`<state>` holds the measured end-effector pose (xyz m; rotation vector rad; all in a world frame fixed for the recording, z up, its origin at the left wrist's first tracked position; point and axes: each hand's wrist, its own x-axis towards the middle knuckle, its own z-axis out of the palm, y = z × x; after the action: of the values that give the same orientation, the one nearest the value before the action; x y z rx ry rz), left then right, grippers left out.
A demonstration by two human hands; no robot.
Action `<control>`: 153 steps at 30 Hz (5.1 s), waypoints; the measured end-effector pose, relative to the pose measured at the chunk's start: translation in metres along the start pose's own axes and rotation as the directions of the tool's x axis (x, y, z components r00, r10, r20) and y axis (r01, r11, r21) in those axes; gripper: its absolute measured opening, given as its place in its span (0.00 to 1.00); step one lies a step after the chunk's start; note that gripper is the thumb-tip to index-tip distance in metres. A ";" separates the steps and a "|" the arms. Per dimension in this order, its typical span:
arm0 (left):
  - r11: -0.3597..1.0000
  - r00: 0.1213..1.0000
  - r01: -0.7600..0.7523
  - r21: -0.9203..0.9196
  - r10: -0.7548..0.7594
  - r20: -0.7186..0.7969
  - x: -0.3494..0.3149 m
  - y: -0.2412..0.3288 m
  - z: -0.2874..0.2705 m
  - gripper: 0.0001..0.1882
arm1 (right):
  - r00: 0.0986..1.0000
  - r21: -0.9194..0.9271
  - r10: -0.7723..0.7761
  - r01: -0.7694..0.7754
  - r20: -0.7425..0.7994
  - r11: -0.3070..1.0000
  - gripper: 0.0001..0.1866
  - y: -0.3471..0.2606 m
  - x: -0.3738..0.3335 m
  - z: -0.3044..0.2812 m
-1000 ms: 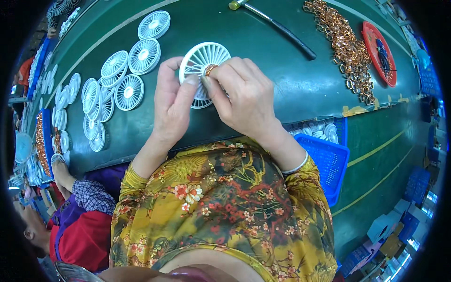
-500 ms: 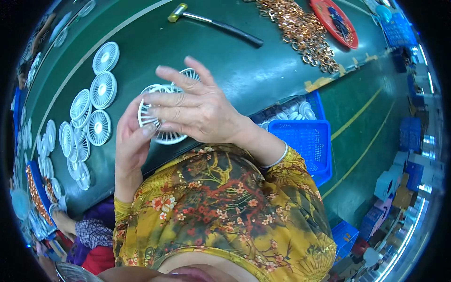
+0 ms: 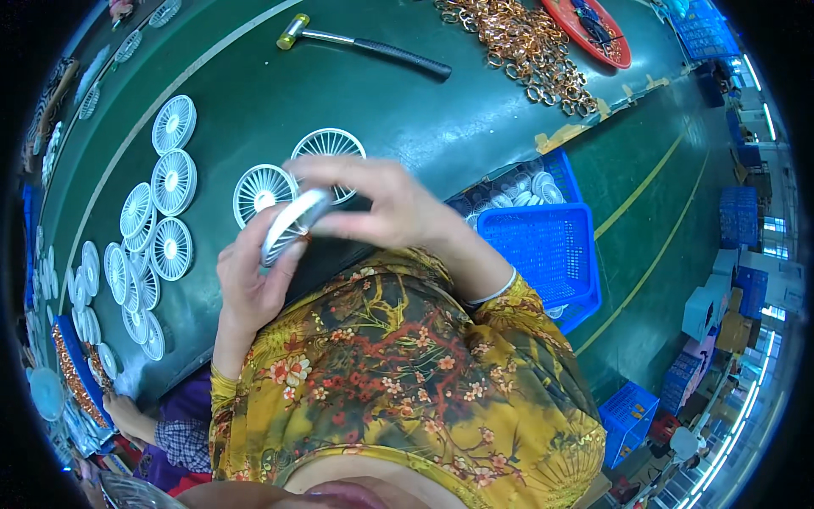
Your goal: Assembling metal rings into plastic fan guard frames using a small hammer on a production line.
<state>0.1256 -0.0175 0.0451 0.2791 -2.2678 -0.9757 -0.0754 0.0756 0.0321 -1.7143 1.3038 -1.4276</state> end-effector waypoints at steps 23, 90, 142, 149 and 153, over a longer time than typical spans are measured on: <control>0.702 0.898 0.378 0.604 -0.117 -0.425 -0.038 -0.031 -0.050 0.21 | 0.667 -0.658 0.151 -0.744 -0.729 0.116 0.19 0.089 -0.065 -0.182; -0.027 0.339 0.934 0.356 -0.248 -0.908 -0.166 -0.084 -0.155 0.28 | 0.805 -0.813 -0.126 -0.564 -0.580 0.144 0.19 0.079 -0.060 -0.136; 0.238 0.786 0.581 0.778 -0.412 -0.461 -0.018 -0.106 -0.129 0.14 | 0.717 -0.615 -0.239 -0.323 -0.655 0.719 0.09 0.061 -0.055 -0.087; 0.764 0.832 0.347 0.545 0.018 -0.555 0.002 -0.039 -0.070 0.13 | 0.720 -0.647 -0.373 -0.138 -0.585 0.750 0.10 0.023 -0.038 -0.050; 0.964 0.781 0.255 -0.077 -0.253 -0.571 0.006 -0.006 -0.010 0.13 | 0.796 -0.669 -0.401 -0.006 -0.453 0.743 0.11 0.003 -0.022 -0.028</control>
<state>0.1267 -0.0303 0.0488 0.7915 -1.6924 -0.8656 -0.1022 0.0987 0.0284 -1.9679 2.2085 -1.8706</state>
